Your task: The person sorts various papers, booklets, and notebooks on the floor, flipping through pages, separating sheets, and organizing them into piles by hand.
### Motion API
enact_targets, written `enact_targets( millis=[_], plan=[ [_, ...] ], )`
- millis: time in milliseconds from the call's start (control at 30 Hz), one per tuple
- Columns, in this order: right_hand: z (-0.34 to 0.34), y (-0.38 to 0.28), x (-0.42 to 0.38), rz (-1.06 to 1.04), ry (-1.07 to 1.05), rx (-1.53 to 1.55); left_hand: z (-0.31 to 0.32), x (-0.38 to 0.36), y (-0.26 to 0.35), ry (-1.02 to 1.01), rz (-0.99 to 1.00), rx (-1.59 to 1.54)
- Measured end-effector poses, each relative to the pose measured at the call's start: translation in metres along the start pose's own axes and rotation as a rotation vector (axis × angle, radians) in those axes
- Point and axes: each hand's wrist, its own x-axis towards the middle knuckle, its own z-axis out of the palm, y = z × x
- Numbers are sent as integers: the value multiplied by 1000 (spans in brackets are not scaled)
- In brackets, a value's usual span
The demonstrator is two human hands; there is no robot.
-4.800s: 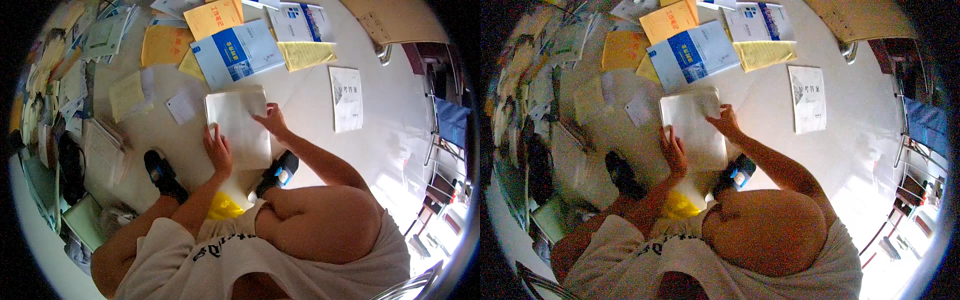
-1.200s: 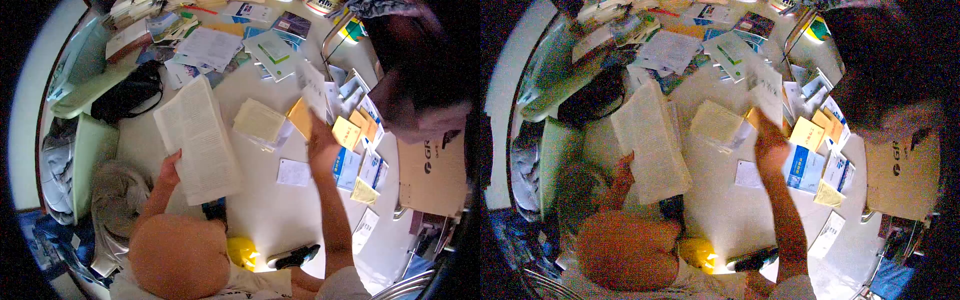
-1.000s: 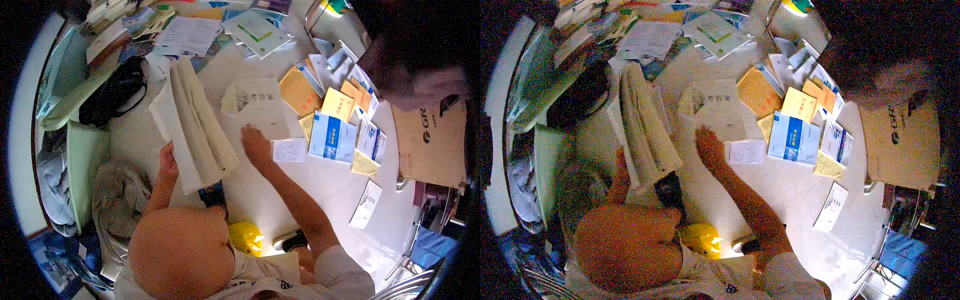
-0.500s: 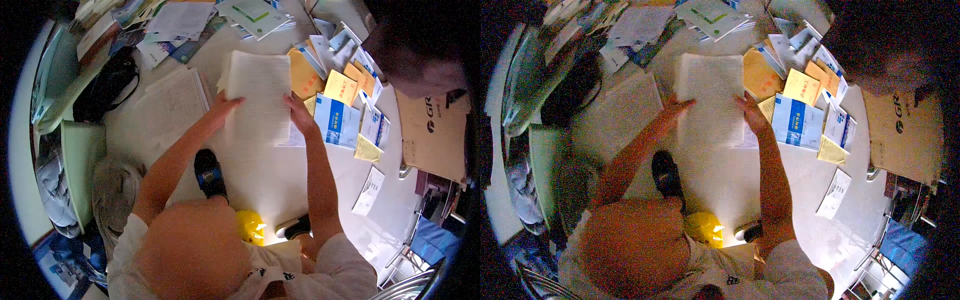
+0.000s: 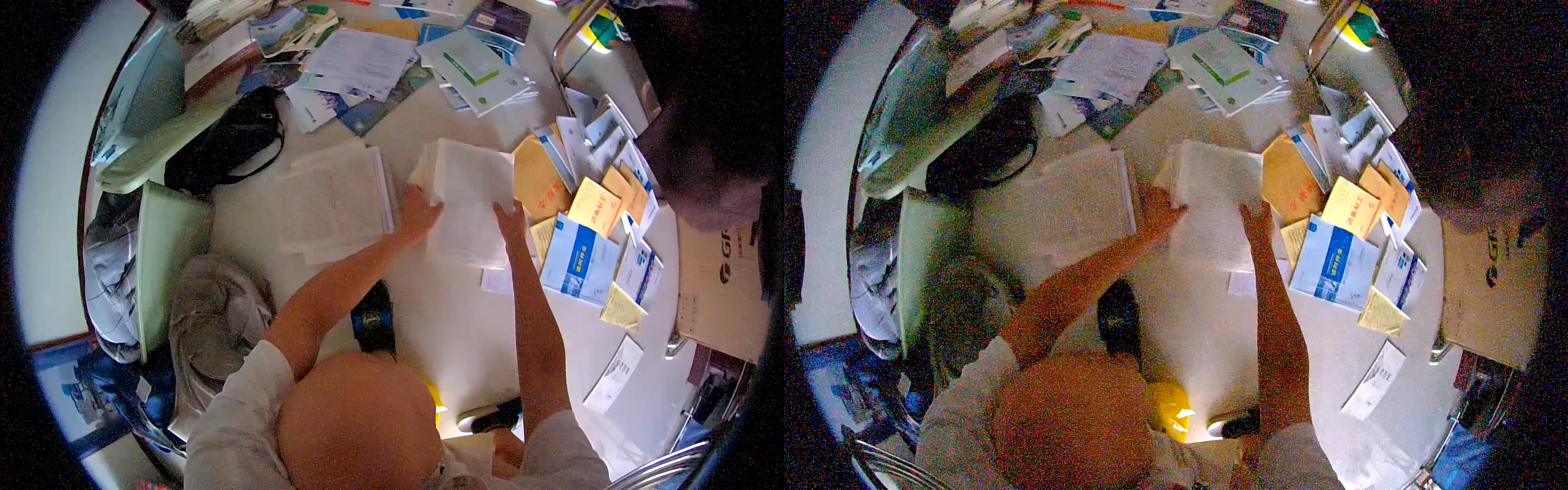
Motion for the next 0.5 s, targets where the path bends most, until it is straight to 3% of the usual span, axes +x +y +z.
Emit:
enact_targets(
  millis=[33,133,200,300,333,400,433,500],
  plan=[
    [2,-4,-1,-12,-5,6,-7,-4,11,14,1,2],
    [-5,-27,-11,-53,87,-108,0,-2,18,-197,-203,-2],
    [-21,-57,-23,26,143,51,30,9,-13,-122,88,-573],
    [-26,-36,-27,-87,188,-52,-25,-24,46,-257,-22,-475],
    [-35,-40,-34,-124,204,-87,-26,-30,42,-254,-22,-478],
    [-85,-91,-72,61,-22,374,-30,-47,31,-221,138,-584],
    [-96,-82,-85,90,-167,528,-36,-57,28,-212,193,-619],
    [-105,-99,-118,-30,-194,612,-69,-90,41,-280,251,-450]
  ],
)
